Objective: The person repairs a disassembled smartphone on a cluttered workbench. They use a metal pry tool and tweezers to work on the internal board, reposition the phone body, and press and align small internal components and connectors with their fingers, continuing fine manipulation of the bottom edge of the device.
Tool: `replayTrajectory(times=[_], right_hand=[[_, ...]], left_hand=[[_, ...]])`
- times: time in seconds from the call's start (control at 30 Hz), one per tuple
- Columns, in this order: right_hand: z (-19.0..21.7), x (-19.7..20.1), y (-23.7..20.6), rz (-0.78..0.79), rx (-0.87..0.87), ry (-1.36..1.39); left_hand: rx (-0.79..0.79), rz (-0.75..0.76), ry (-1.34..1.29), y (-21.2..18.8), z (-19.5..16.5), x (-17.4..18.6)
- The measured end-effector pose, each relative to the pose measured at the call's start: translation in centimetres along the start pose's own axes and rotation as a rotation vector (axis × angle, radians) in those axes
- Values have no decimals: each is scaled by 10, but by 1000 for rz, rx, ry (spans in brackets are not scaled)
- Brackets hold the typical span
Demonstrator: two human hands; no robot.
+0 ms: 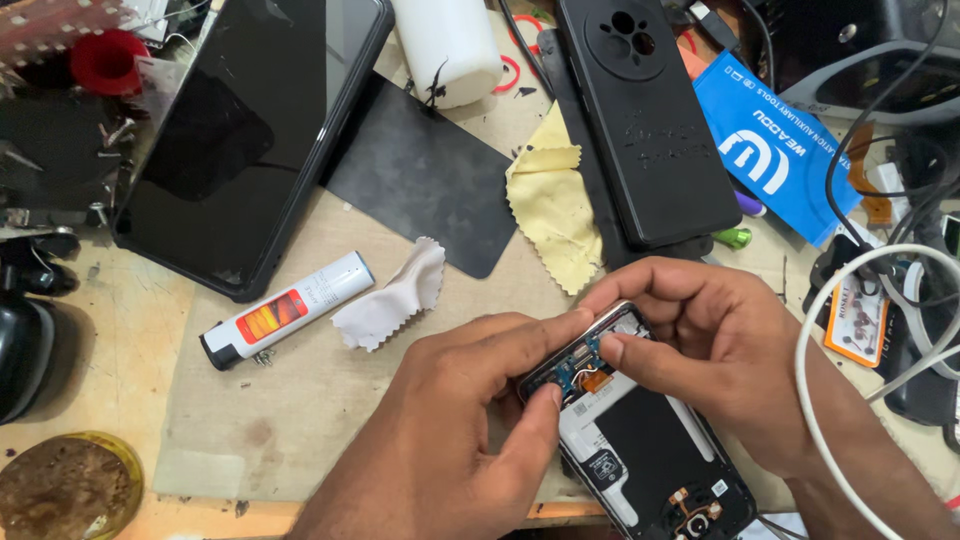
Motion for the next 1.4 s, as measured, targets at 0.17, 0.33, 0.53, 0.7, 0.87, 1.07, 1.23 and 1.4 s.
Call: replayTrajectory(times=[0.17,0.33,0.53,0.7,0.87,1.07,1.23,1.4], right_hand=[[-1,3,-4,-19,-35,-17],[-1,7,-5,-15,-2,-79],[0,9,-6,-5,62,-122],[-6,14,-8,-80,2,-145],[-2,10,-8,-43,44,-165],[1,5,-6,-27,48,-127],[0,5,-8,-47,47,-152],[-9,16,-14,-163,-8,-248]], left_hand=[[-23,-8,26,0,-3,2],[-48,-39,19,-1,-6,3],[51,-23,18,1,2,0],[5,-36,2,0,-2,1],[-2,-9,52,-1,-5,1],[0,73,89,-2,-7,2],[9,87,104,-1,-8,3],[11,85,82,-1,-10,3]])
Point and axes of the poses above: each hand's wrist, its own y-axis towards the middle knuckle, its own x-axis out of the back of the hand, z = x × y, the point moved 7 cm from there along y, towards the middle knuckle, and after that the axes turned 8 degrees about y, right-handed, at the moved point
